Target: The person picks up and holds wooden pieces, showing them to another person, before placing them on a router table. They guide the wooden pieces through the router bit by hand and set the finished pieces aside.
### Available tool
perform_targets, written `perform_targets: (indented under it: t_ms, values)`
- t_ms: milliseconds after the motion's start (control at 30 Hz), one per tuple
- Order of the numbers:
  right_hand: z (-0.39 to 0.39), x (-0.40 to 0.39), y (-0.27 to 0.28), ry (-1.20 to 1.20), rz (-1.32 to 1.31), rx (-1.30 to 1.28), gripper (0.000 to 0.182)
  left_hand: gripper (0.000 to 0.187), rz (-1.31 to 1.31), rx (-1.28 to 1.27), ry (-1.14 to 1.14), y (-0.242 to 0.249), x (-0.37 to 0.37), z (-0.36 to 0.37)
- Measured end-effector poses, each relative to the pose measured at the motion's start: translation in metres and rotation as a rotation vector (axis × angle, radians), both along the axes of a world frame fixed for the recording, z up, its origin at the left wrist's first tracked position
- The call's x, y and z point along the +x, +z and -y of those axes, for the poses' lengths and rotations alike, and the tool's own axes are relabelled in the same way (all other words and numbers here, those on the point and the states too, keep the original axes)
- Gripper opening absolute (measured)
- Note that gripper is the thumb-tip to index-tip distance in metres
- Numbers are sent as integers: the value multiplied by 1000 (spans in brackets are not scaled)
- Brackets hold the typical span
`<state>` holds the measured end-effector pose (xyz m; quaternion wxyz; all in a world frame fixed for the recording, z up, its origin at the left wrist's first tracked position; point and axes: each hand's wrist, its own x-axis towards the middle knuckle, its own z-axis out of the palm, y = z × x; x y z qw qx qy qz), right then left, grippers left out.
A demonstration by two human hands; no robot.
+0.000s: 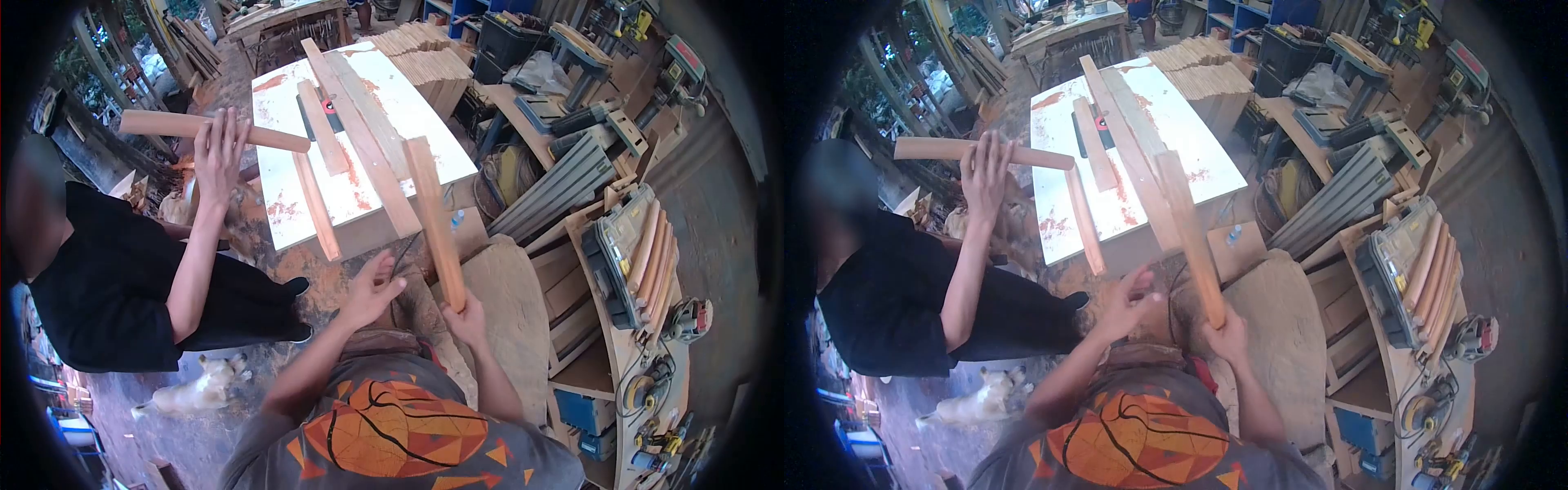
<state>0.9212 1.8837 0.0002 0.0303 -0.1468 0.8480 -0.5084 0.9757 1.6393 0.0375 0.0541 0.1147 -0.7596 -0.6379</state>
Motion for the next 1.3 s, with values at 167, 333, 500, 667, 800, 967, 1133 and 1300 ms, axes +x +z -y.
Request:
perform_targets:
  t_ms: [167, 333, 500, 667, 800, 967, 1133, 1300]
  values:
    - [-47, -55, 8, -122, 247, 292, 44, 69, 135, 8, -5, -46, 38, 21]
    - [-68, -115, 35, -72, -11, 536, 48, 62, 184, 23, 39, -33, 54, 30]
    - [-62, -127, 92, 47, 69, 638, 48, 59, 228, 70, 113, -35, 71, 48]
    - [-61, -137, 94, -29, 77, 925, 50, 55, 174, -12, 125, -24, 81, 46]
    - [-72, -138, 75, -57, 15, 875, 50, 53, -45, -175, -42, 37, 70, 26]
    - [-94, -133, 16, 4, 150, 302, 40, 48, -703, -408, -302, 204, 45, -17]
    - [-76, -46, -5, -224, 586, -346, 36, 32, -906, -77, -515, 283, 44, -70]
    - [-83, 24, -44, -304, 568, -382, 32, 22, -858, 19, -577, 305, 38, -108]
